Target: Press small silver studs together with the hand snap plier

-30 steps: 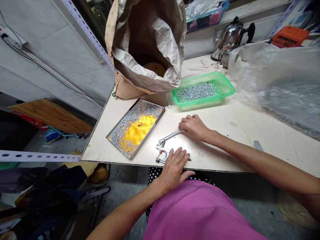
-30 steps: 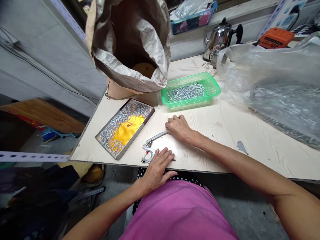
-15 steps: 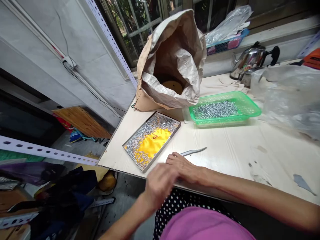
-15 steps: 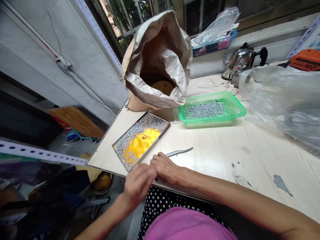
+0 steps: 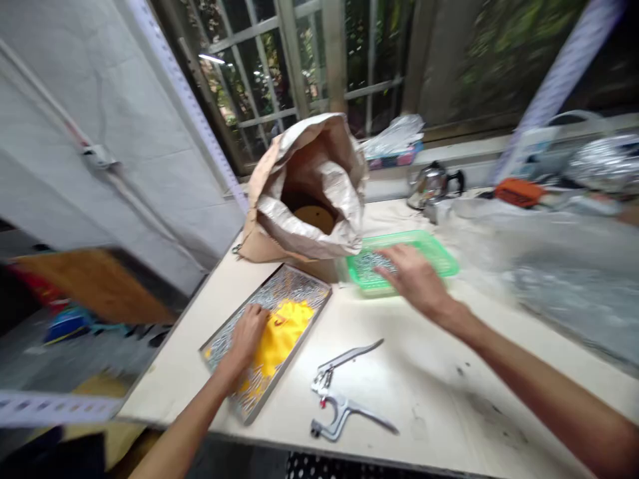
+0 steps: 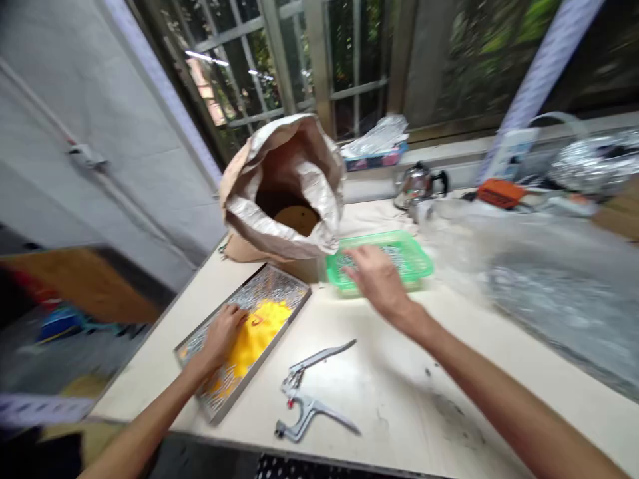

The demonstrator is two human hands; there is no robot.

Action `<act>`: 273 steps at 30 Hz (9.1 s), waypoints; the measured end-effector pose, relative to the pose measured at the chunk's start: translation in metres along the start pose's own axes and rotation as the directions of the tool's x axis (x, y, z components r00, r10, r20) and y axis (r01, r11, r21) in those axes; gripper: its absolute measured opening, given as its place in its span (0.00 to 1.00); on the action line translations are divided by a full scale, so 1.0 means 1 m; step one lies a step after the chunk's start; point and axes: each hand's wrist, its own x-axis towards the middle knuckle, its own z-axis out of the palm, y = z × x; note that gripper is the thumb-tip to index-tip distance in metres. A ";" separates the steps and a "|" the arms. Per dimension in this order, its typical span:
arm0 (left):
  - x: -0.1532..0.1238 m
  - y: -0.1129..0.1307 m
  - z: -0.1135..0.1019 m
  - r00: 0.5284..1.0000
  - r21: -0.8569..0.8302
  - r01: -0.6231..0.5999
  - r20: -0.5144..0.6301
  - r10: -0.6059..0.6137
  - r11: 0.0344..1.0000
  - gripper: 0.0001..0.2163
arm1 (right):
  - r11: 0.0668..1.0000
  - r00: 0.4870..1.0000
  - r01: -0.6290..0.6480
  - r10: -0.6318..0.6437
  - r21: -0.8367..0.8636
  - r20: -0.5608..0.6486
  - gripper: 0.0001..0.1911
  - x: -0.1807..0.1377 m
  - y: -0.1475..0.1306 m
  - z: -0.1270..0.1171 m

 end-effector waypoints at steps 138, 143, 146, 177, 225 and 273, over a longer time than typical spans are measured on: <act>-0.077 0.203 0.012 0.941 -0.278 -0.329 -0.020 0.337 0.903 0.20 | 0.973 0.728 0.207 -0.226 0.108 0.647 0.27 -0.132 -0.035 0.025; -0.116 0.222 0.024 0.917 -0.341 -0.399 -0.150 0.369 0.851 0.23 | 0.976 0.728 0.200 -0.206 0.084 0.654 0.16 -0.124 -0.023 0.033; -0.130 0.232 0.026 0.893 -0.410 -0.445 -0.134 0.429 0.796 0.24 | 0.977 0.756 0.198 -0.203 0.077 0.623 0.09 -0.115 -0.017 0.042; -0.010 0.040 -0.013 0.965 -0.255 0.189 -0.133 -0.228 0.948 0.10 | 0.971 0.990 0.119 -0.100 0.207 -0.102 0.07 0.007 -0.017 0.021; -0.108 0.142 -0.007 0.711 -0.655 0.693 0.691 -0.130 0.301 0.18 | 0.973 0.789 -0.074 -0.078 0.220 0.610 0.12 -0.172 -0.107 0.023; -0.064 0.180 -0.005 0.830 -0.369 -0.457 0.151 0.537 0.809 0.29 | 0.967 0.800 0.053 -0.191 0.251 0.568 0.42 -0.151 -0.065 0.021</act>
